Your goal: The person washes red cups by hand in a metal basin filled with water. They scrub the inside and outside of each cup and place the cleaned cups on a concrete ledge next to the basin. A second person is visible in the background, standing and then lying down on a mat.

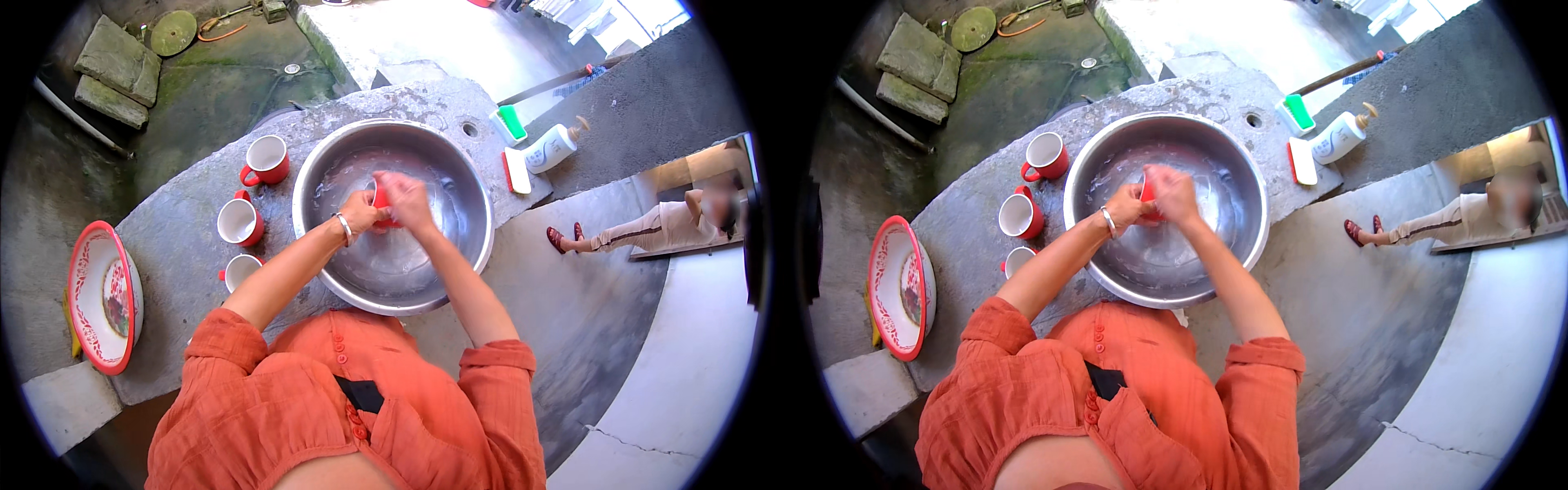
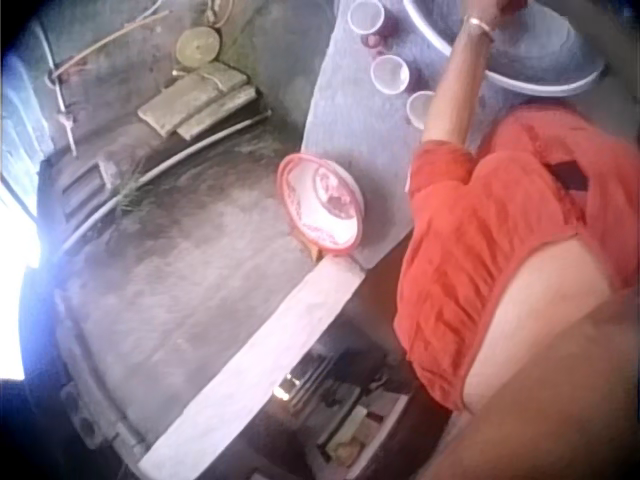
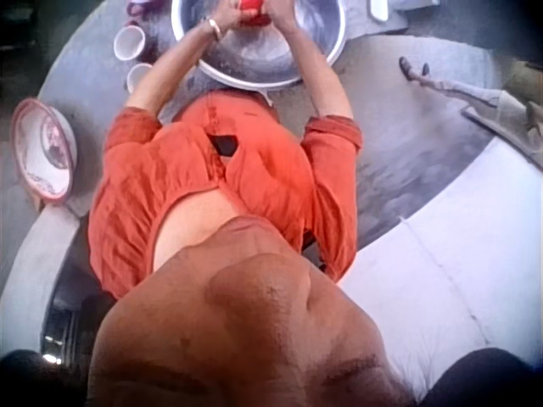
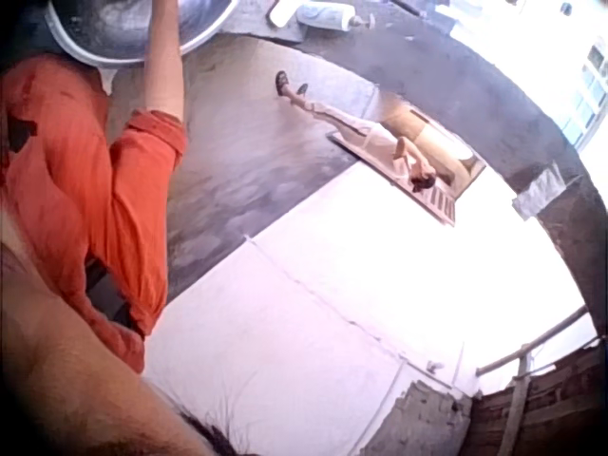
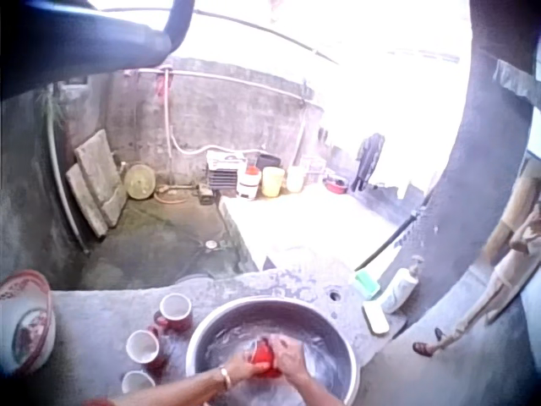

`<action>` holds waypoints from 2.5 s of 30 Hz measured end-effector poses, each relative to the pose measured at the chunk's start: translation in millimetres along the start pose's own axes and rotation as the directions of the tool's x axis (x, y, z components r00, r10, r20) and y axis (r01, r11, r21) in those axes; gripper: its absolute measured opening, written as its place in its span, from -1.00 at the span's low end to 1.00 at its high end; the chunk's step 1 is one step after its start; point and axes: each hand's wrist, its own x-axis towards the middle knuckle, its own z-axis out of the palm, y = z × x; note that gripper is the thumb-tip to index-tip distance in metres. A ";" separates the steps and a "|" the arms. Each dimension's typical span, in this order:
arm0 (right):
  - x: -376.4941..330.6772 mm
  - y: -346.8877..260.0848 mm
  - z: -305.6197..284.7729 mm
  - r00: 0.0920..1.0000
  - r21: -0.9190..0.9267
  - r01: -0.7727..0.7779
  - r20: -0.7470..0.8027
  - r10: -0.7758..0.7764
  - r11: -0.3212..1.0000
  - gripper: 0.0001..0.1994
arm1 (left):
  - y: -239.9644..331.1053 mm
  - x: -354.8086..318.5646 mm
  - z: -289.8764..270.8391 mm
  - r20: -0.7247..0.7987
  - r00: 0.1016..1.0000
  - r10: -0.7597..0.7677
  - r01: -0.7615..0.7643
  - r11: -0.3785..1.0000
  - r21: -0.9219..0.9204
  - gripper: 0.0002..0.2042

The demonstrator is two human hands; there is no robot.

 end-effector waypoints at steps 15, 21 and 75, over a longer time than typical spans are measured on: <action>4.3 14.8 5.0 0.954 -0.585 0.256 0.023 -0.300 0.769 -0.78 | 18.1 -11.6 4.9 0.065 0.985 -0.161 0.165 0.984 -0.065 -0.75; 6.1 10.2 4.3 0.823 -0.528 0.404 -0.147 -0.549 0.747 -0.82 | 4.6 -3.9 -1.2 -0.157 0.984 -0.087 0.043 0.964 -0.264 -0.69; -5.2 -20.3 -32.1 0.958 -0.018 0.173 0.235 -0.164 0.985 -0.52 | 22.3 -27.7 16.9 0.183 0.917 0.354 -0.384 0.663 0.642 -0.80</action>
